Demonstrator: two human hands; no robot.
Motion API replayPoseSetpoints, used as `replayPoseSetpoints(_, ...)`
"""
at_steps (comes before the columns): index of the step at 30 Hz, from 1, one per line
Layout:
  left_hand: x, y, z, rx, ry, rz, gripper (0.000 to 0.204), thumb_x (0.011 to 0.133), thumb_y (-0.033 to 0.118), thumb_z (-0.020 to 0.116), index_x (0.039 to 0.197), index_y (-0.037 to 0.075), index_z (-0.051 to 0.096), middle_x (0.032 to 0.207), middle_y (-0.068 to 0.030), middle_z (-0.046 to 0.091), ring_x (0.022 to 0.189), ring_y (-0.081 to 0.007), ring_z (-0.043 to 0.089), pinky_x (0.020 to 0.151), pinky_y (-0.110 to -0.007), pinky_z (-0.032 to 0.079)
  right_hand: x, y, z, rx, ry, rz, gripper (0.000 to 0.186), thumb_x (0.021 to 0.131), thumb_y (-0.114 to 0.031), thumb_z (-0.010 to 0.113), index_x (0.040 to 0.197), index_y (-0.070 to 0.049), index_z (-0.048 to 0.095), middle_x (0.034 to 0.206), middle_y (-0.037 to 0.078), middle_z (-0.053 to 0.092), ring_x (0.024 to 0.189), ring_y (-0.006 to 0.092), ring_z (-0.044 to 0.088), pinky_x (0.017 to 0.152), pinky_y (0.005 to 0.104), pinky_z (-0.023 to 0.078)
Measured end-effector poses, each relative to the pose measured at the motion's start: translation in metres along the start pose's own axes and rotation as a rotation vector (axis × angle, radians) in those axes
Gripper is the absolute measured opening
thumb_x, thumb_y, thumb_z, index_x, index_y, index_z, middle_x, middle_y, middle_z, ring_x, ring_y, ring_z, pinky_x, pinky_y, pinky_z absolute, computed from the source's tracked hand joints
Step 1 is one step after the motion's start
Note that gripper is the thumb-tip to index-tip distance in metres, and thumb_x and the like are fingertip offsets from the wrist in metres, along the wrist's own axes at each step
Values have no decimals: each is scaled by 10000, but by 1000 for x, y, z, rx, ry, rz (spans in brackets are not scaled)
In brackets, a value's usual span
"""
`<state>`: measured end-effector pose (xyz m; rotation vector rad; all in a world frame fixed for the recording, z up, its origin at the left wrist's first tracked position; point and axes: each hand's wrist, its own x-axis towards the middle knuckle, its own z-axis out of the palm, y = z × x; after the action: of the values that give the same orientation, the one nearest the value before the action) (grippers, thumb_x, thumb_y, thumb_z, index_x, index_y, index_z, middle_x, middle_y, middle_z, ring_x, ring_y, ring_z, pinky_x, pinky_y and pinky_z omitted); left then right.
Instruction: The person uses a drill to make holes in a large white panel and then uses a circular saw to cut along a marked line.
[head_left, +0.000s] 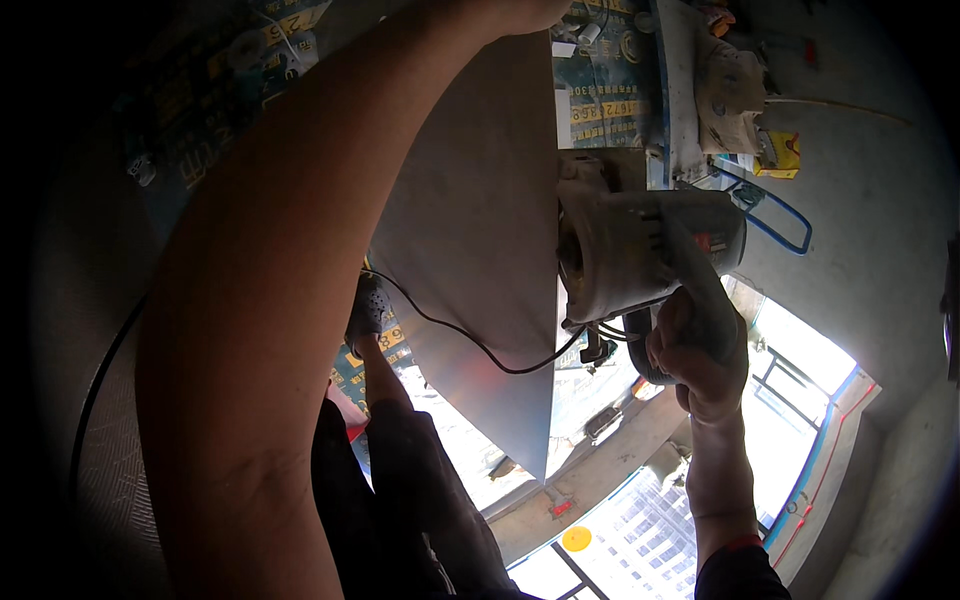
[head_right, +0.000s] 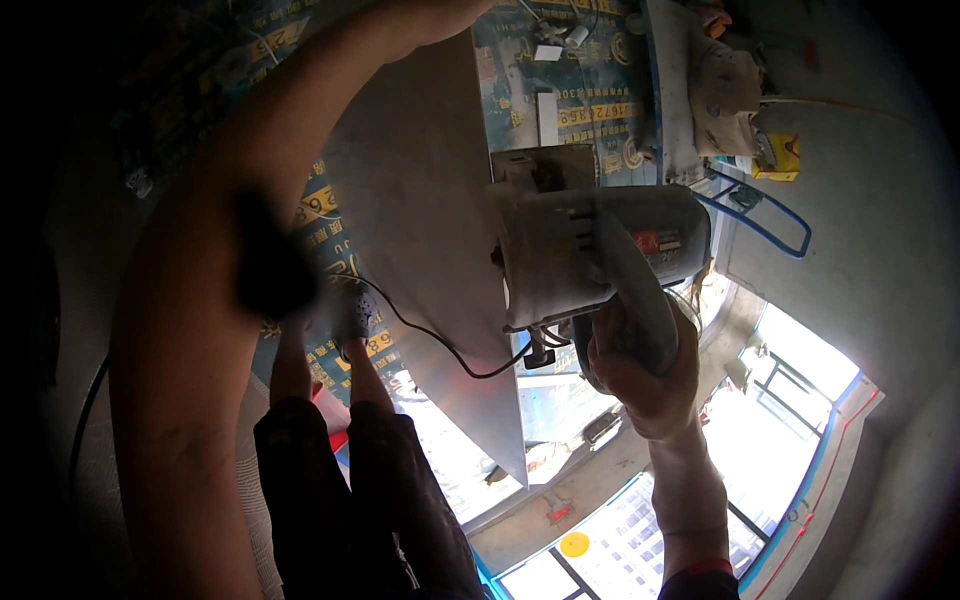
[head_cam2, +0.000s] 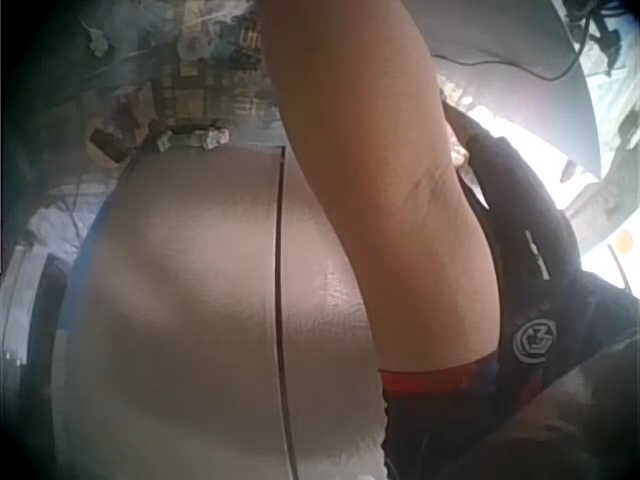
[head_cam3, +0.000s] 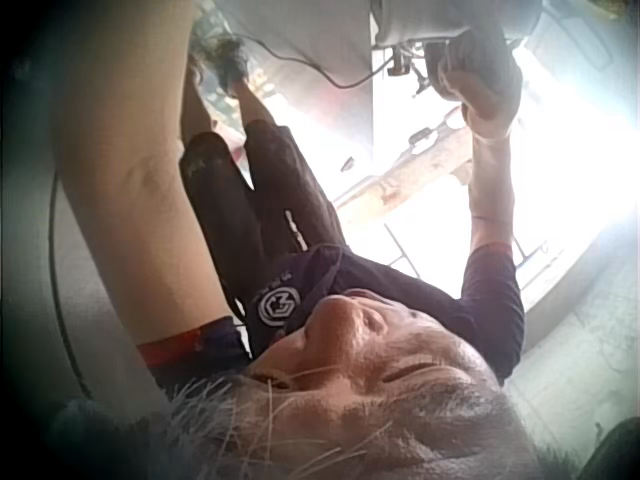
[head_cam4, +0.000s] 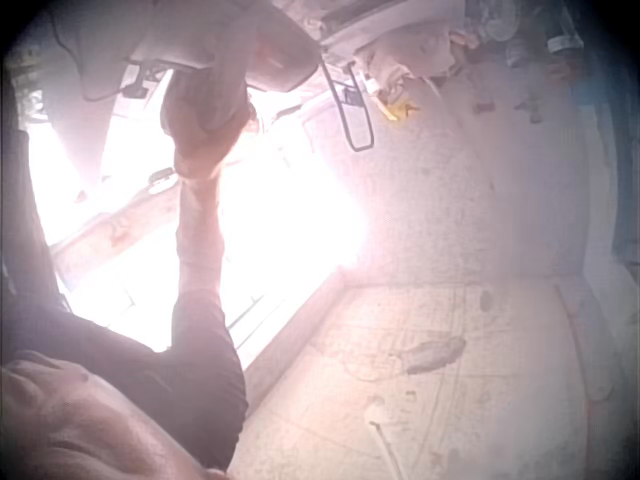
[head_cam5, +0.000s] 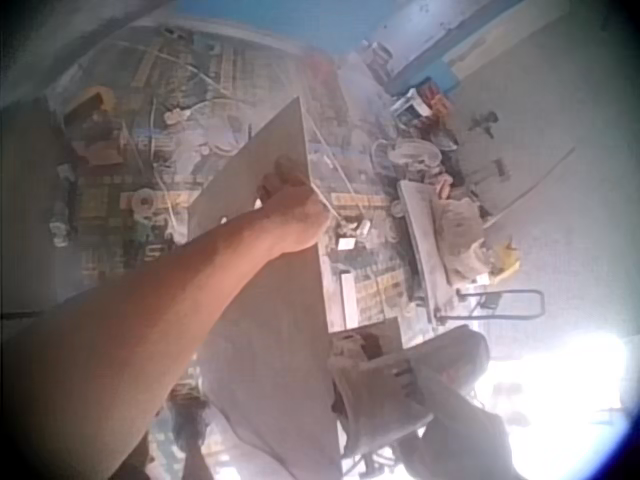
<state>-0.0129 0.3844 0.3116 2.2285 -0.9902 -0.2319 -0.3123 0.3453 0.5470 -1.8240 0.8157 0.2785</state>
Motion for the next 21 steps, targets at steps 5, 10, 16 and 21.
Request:
replayPoseSetpoints(5,-7,8,-7,-13,65,-90,493,930,201,421,1387,24,479,1339,-371,478,1216,-632,388,952,-693,309,-1,1,-1,8,6,2,993,537,-59,502,1499,83,299,594,-20,447,473,42,433,481,176,384)
replayPoseSetpoints(10,-6,10,-13,-33,20,-176,541,938,258,428,1431,33,426,1416,-419,356,1245,-695,277,1003,-701,260,-2,6,-2,38,-12,-44,990,539,-59,502,1496,91,296,594,-17,452,467,45,433,480,181,394)
replayPoseSetpoints(16,-8,15,-12,-6,57,-154,521,919,242,477,1396,33,471,1360,-421,413,1197,-641,357,962,-681,310,-4,12,-7,11,-46,-79,985,539,-60,499,1487,112,293,587,-20,450,464,47,434,478,175,392)
replayPoseSetpoints(21,-9,14,-18,23,-5,-125,440,906,204,494,1312,50,566,1307,-379,482,1140,-553,425,919,-649,345,-5,10,-2,19,-8,-58,984,543,-69,505,1488,108,296,581,-21,450,463,44,436,474,175,386)
